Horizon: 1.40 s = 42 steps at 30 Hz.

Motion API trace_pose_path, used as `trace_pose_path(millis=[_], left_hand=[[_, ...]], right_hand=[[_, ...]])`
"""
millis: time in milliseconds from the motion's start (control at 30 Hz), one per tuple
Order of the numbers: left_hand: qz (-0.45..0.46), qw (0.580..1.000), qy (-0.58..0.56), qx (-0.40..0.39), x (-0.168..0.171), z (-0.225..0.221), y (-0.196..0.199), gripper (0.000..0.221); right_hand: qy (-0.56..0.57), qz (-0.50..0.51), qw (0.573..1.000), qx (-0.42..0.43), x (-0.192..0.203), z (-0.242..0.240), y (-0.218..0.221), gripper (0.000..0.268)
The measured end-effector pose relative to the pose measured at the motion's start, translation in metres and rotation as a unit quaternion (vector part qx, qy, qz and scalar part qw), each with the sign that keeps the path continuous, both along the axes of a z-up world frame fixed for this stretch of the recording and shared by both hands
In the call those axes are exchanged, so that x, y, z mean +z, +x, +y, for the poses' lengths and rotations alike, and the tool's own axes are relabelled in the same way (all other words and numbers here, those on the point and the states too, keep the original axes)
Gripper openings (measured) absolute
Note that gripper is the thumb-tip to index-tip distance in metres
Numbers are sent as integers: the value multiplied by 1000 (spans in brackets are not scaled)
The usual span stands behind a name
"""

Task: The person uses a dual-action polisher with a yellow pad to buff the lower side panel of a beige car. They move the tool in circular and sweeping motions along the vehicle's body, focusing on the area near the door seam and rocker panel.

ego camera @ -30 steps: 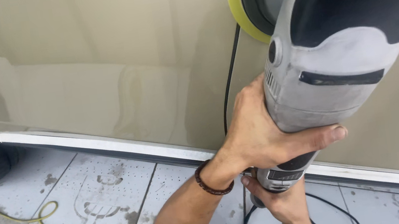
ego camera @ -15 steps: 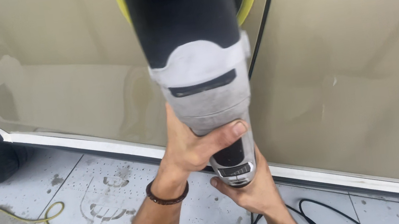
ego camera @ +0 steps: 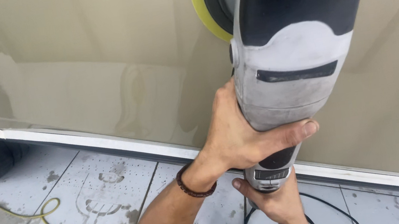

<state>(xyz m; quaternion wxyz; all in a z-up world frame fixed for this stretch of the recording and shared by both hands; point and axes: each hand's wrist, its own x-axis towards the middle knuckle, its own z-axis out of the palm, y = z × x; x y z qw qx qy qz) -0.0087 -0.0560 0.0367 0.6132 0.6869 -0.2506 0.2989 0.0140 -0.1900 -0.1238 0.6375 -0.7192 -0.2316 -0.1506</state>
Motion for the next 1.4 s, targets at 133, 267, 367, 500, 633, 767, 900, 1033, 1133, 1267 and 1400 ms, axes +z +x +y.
trace_pose_path(millis=[133,267,367,500,633,767,900,1033,1133,1267,1400], left_hand=[[-15,996,-64,-65,-7,4,4,54],[-45,995,-67,-60,-23,30,5,37],[-60,992,-101,-51,-43,57,5,32],[-46,988,-139,-38,-68,84,3,39],[-30,985,-162,-57,-60,80,1,42],[-61,985,-139,-85,-34,44,-1,36],[-34,997,-61,-26,-7,-15,-4,77],[130,991,31,25,30,-66,-16,102],[178,981,67,-36,46,-90,-21,126],[202,975,54,-77,38,-104,-20,131],[152,986,21,-68,24,-93,-12,120]], right_hand=[[8,35,999,15,8,3,6,47],[-10,3,997,78,5,24,14,56],[-39,21,995,90,10,44,11,79],[-113,85,987,78,3,59,9,85],[-131,87,985,70,12,55,3,85],[-34,15,995,88,6,27,-2,65],[18,45,996,-69,2,-8,-17,26],[71,-17,975,-208,10,-31,-30,37],[63,-18,955,-290,15,-49,-35,41],[77,3,950,-302,16,-65,-35,28],[48,7,950,-309,19,-63,-36,36]])
